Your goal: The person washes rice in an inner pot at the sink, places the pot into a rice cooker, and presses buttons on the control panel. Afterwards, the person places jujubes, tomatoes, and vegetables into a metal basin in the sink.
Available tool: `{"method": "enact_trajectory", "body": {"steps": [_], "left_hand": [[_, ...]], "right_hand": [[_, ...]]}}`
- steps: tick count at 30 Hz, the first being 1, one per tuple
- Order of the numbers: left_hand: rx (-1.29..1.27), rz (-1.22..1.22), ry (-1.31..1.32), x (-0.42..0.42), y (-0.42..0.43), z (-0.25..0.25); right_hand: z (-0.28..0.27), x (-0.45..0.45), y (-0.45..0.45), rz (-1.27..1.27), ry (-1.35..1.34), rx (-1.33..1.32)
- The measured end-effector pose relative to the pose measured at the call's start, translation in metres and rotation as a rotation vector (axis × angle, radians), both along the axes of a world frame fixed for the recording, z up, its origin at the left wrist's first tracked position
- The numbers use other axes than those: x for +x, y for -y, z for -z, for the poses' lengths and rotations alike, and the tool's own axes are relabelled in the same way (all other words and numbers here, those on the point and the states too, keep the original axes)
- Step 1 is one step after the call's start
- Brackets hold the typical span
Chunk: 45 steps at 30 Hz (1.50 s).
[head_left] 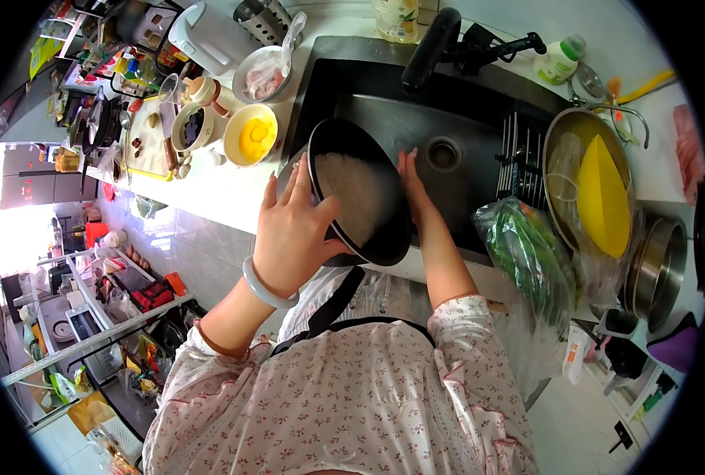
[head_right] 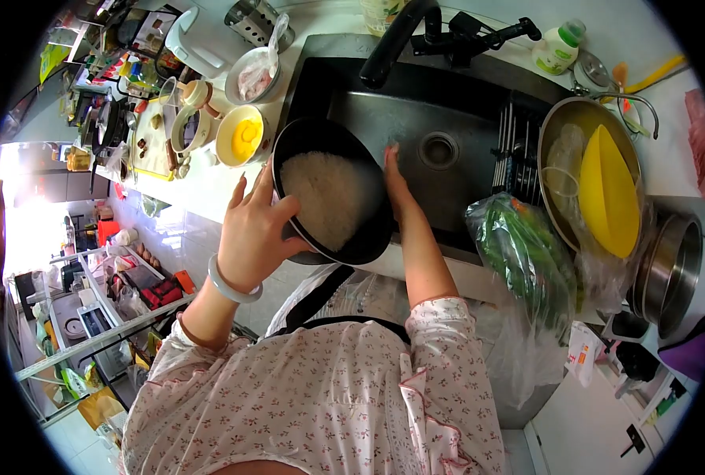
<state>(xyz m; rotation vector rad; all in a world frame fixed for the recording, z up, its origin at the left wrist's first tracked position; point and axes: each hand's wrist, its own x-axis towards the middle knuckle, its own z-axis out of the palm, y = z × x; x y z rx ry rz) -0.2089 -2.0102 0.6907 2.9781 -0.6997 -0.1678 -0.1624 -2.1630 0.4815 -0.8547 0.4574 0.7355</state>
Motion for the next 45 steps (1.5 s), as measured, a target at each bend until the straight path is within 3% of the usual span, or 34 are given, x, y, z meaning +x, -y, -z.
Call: {"method": "enact_trajectory", "body": {"steps": [22, 31, 45], "left_hand": [[0.046, -0.024, -0.009, 0.001, 0.007, -0.001], [0.051, -0.022, 0.013, 0.002, 0.012, -0.002], [0.1, -0.019, 0.04, 0.004, 0.019, -0.002]], "right_hand": [[0.007, 0.004, 0.001, -0.042, 0.116, 0.083], [-0.036, 0.0, 0.0, 0.013, 0.016, -0.003], [-0.023, 0.0, 0.002, -0.038, 0.0, 0.138]]}}
